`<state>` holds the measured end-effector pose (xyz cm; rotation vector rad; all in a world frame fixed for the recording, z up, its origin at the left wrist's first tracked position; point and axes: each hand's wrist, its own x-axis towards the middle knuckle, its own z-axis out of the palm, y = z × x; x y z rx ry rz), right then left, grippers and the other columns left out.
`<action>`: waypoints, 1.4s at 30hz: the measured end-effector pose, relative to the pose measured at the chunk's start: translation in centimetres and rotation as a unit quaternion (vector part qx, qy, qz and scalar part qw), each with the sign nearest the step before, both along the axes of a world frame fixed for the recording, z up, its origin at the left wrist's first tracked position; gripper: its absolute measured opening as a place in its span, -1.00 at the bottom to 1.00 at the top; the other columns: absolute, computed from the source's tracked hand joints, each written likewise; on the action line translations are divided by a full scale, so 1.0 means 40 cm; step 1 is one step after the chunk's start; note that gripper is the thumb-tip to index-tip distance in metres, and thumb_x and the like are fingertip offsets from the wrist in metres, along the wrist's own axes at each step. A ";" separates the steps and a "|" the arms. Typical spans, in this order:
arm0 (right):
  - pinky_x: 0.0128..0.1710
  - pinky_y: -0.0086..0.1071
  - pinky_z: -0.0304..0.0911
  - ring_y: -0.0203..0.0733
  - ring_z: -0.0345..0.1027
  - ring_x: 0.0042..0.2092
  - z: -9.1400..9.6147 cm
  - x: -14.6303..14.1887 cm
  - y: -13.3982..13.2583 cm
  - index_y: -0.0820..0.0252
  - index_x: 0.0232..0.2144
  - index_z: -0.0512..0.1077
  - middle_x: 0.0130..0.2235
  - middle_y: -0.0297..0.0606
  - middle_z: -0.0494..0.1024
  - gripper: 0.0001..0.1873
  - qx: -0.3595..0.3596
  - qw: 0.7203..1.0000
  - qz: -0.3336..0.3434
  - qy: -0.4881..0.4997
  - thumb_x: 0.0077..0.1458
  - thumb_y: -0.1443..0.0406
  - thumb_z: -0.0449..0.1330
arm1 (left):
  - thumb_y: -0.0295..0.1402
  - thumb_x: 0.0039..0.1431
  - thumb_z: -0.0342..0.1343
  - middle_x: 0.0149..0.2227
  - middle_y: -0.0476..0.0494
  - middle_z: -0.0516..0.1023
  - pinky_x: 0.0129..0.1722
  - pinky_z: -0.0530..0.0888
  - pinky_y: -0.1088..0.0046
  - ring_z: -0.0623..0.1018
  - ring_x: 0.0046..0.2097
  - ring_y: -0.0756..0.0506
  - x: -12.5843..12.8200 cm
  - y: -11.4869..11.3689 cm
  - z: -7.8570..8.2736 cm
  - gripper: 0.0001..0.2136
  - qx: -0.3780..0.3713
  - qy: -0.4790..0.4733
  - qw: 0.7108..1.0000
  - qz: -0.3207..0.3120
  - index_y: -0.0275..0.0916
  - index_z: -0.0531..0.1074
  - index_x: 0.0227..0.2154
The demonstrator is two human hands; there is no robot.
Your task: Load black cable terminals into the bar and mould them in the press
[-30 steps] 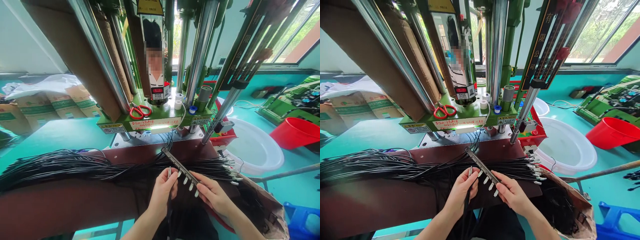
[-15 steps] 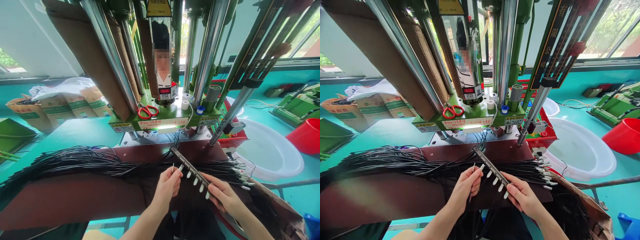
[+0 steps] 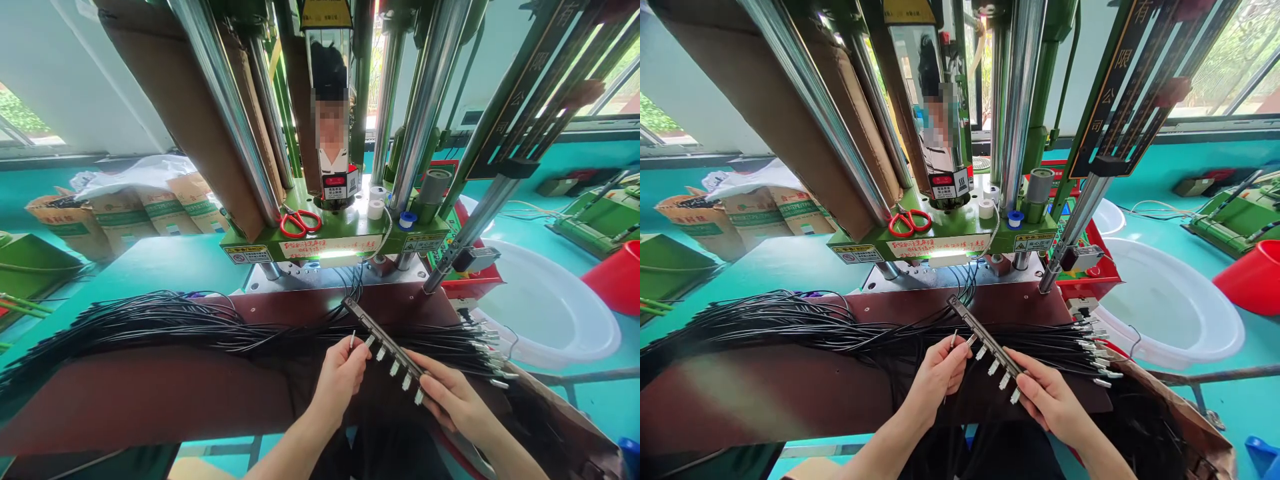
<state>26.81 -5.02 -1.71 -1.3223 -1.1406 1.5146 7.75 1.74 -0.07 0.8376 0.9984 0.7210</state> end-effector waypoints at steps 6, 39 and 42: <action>-0.68 -0.51 -0.16 -0.44 -0.06 -0.65 -0.014 -0.002 0.001 0.22 0.14 0.15 -0.63 -0.47 0.13 -0.41 0.029 0.998 0.034 -0.040 0.15 0.05 0.01 | -0.18 0.03 0.02 -0.72 0.24 -0.10 -0.70 -0.14 0.59 -0.10 -0.67 0.17 0.005 0.000 0.004 -0.75 0.034 0.032 0.999 0.001 -0.23 0.16 -0.57; -0.71 -0.54 -0.21 -0.46 -0.12 -0.66 -0.013 -0.005 0.002 0.20 0.13 0.14 -0.62 -0.48 0.14 -0.38 0.019 0.994 0.096 -0.058 0.12 -0.01 0.00 | 0.05 0.00 0.00 -0.74 0.20 -0.08 -0.74 -0.06 0.60 -0.03 -0.71 0.16 -0.055 0.058 -0.008 -0.52 -0.012 -0.099 0.980 -0.175 -0.20 -0.03 -0.70; -0.73 -0.55 -0.08 -0.44 0.01 -0.65 -0.006 -0.008 -0.035 0.11 0.07 0.26 -0.53 -0.35 0.34 -0.41 -0.017 0.999 -0.016 -0.041 0.06 -0.04 0.07 | 0.05 0.04 -0.06 -0.73 0.19 -0.01 -0.74 -0.01 0.61 0.01 -0.70 0.16 -0.050 0.068 0.010 -0.56 0.033 -0.042 0.983 -0.175 -0.21 0.06 -0.67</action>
